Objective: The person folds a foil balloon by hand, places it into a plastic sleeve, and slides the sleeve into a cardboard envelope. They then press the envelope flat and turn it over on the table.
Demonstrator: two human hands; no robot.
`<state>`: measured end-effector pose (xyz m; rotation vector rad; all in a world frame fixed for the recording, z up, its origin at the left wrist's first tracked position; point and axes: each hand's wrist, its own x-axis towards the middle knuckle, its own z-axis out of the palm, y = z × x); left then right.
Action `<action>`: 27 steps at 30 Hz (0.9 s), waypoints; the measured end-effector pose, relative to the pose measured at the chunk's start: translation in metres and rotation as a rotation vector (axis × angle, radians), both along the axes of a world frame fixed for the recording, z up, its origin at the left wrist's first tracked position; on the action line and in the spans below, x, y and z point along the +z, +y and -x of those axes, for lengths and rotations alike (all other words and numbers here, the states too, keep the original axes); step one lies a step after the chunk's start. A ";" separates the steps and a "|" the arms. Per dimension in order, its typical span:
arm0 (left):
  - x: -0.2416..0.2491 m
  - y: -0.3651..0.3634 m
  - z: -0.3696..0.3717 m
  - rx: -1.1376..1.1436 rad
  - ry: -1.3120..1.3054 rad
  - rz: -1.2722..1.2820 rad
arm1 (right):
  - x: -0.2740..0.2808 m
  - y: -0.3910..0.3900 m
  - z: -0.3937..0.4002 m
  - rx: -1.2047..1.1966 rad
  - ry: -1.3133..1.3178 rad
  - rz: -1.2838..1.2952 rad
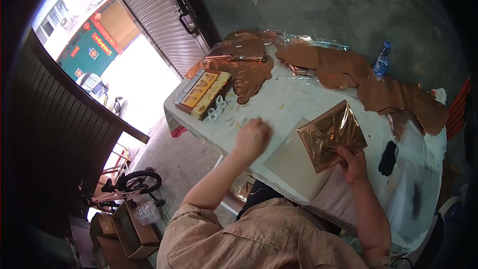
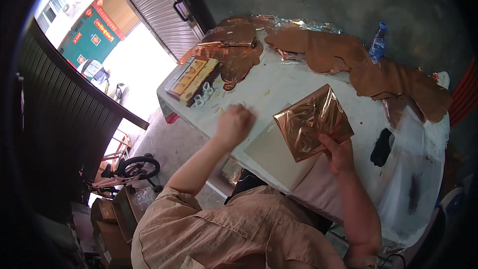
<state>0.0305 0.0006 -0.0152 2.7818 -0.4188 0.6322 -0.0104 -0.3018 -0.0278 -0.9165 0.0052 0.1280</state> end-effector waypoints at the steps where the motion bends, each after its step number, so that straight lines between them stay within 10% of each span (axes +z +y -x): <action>1: 0.008 0.013 -0.002 0.080 0.015 0.014 | -0.001 0.000 0.000 0.000 0.002 -0.003; 15: 0.032 0.120 -0.024 0.579 0.254 -0.338 | -0.006 -0.001 -0.001 -0.049 0.071 0.068; 19: 0.051 0.115 -0.018 0.385 -0.092 0.041 | 0.002 0.002 -0.003 -0.111 0.107 0.025; 21: 0.050 0.106 -0.022 -0.022 0.128 0.788 | 0.001 0.000 -0.006 -0.102 0.100 -0.014; 27: 0.027 -0.007 -0.001 -0.242 0.594 0.739 | -0.005 -0.013 -0.012 -0.169 0.099 -0.010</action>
